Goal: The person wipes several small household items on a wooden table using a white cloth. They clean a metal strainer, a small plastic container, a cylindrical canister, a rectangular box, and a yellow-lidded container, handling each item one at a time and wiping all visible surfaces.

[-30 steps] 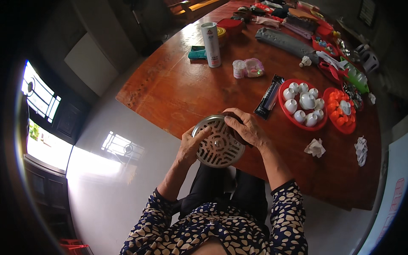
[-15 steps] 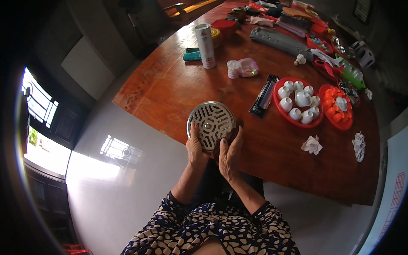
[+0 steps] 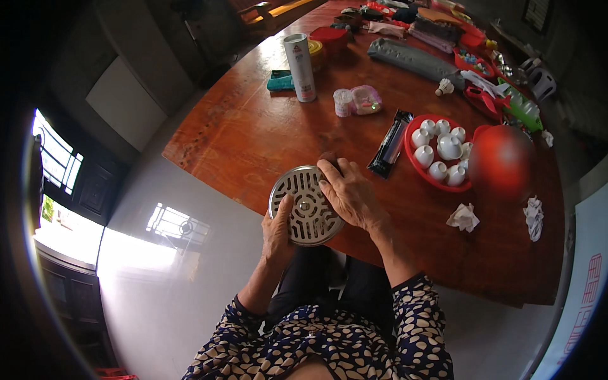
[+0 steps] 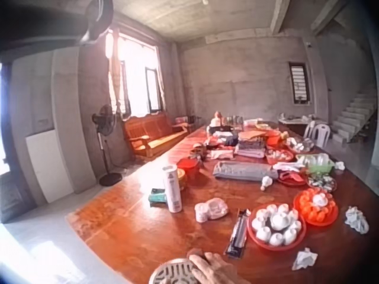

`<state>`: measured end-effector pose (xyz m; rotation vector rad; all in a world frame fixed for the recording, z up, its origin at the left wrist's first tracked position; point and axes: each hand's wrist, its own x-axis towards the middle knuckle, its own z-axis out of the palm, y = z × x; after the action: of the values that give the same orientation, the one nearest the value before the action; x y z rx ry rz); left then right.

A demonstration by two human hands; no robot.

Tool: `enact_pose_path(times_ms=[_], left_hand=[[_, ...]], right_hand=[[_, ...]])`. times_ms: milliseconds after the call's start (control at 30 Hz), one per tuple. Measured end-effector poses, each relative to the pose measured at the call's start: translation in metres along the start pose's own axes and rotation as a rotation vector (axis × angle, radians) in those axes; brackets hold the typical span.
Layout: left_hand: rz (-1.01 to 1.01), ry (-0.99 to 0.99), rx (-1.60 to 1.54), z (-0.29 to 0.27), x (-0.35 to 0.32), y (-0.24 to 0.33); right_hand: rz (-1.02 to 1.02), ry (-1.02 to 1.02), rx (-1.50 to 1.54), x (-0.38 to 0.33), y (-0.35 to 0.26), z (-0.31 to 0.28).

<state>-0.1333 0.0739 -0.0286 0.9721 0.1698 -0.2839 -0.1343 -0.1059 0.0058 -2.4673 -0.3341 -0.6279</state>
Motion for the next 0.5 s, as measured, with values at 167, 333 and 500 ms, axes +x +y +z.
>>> enact_pose_path(times_ms=[167,333,500], left_hand=[[-0.083,-0.081,0.056,-0.009,-0.008,-0.002],[-0.097,-0.124,0.119,-0.006,-0.014,-0.002],[-0.083,-0.029,-0.022,-0.004,-0.004,-0.004]], right_hand=[[-0.088,-0.304,-0.072,0.023,-0.003,-0.009],[-0.053,-0.429,0.161,0.028,0.008,-0.011],[0.351,-0.238,0.575,0.005,0.019,-0.001]])
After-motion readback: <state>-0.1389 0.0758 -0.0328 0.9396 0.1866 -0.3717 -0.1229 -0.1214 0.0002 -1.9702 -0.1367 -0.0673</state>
